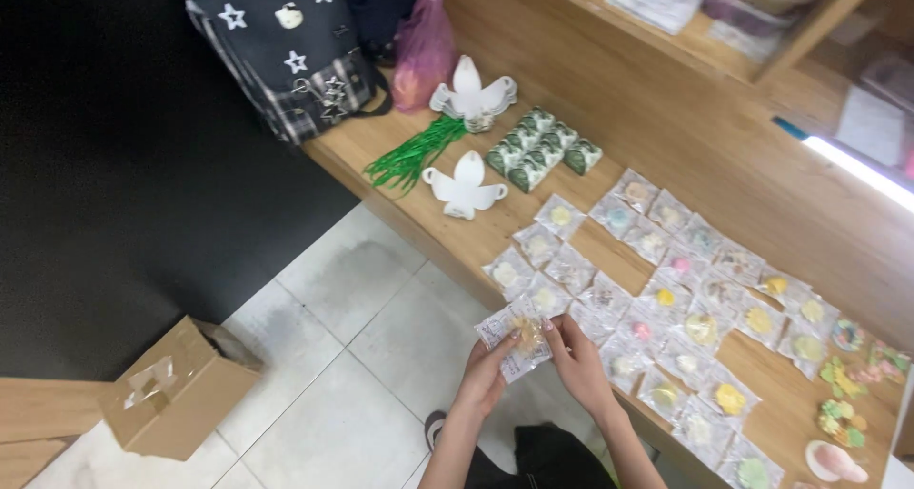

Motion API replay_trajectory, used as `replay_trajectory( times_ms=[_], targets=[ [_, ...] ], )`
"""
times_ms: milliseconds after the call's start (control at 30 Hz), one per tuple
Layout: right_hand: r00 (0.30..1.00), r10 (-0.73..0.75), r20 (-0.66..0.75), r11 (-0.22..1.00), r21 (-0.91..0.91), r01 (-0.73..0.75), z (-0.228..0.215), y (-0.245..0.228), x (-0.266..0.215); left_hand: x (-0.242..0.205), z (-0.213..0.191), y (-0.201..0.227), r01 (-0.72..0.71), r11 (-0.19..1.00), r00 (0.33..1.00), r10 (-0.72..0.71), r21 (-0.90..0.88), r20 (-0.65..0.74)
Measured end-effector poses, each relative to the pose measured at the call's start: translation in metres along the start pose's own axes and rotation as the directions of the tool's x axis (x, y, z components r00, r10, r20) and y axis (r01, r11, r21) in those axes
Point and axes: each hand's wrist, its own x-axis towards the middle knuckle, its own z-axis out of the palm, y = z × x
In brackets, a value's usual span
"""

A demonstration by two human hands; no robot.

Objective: The person picks up individual floral-shaped soap decorations from a workbench, places each into a small plastic bag, and then folds a white paper box around a packaged soap.

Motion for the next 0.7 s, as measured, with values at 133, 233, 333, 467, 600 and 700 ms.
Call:
replay_trajectory(
  times_ms=[133, 233, 333, 467, 600, 700],
  targets=[
    [0.986, -0.121, 0.112, 0.986, -0.104, 0.133, 0.046, -0.008, 0.028, -0.012, -0.023, 0.053, -0.063, 0.998, 0.997, 0.063, 0.002, -0.052],
    [0.979, -0.126, 0.159, 0.987, -0.079, 0.14, 0.071, -0.008, 0.05, -0.008, -0.036, 0.074, -0.113, 0.993, 0.99, 0.115, 0.029, -0.081],
    [0.978, -0.103, 0.181, 0.994, 0.048, 0.096, 0.095, 0.002, 0.082, 0.009, -0.044, 0.101, -0.147, 0.989, 0.983, 0.148, 0.013, -0.11],
    [0.953, 0.015, 0.302, 0.928, 0.351, -0.126, 0.11, -0.028, 0.122, 0.05, -0.049, 0.13, -0.142, 0.972, 0.969, 0.175, 0.187, -0.174],
    [0.909, 0.029, 0.415, 0.827, 0.501, -0.255, 0.127, -0.04, 0.186, 0.104, -0.057, 0.172, -0.2, 0.953, 0.96, 0.237, 0.229, -0.149],
    [0.892, -0.066, 0.448, 0.77, 0.591, -0.24, 0.138, -0.054, 0.231, 0.136, -0.043, 0.209, -0.188, 0.945, 0.952, 0.242, 0.266, -0.187]
  ],
)
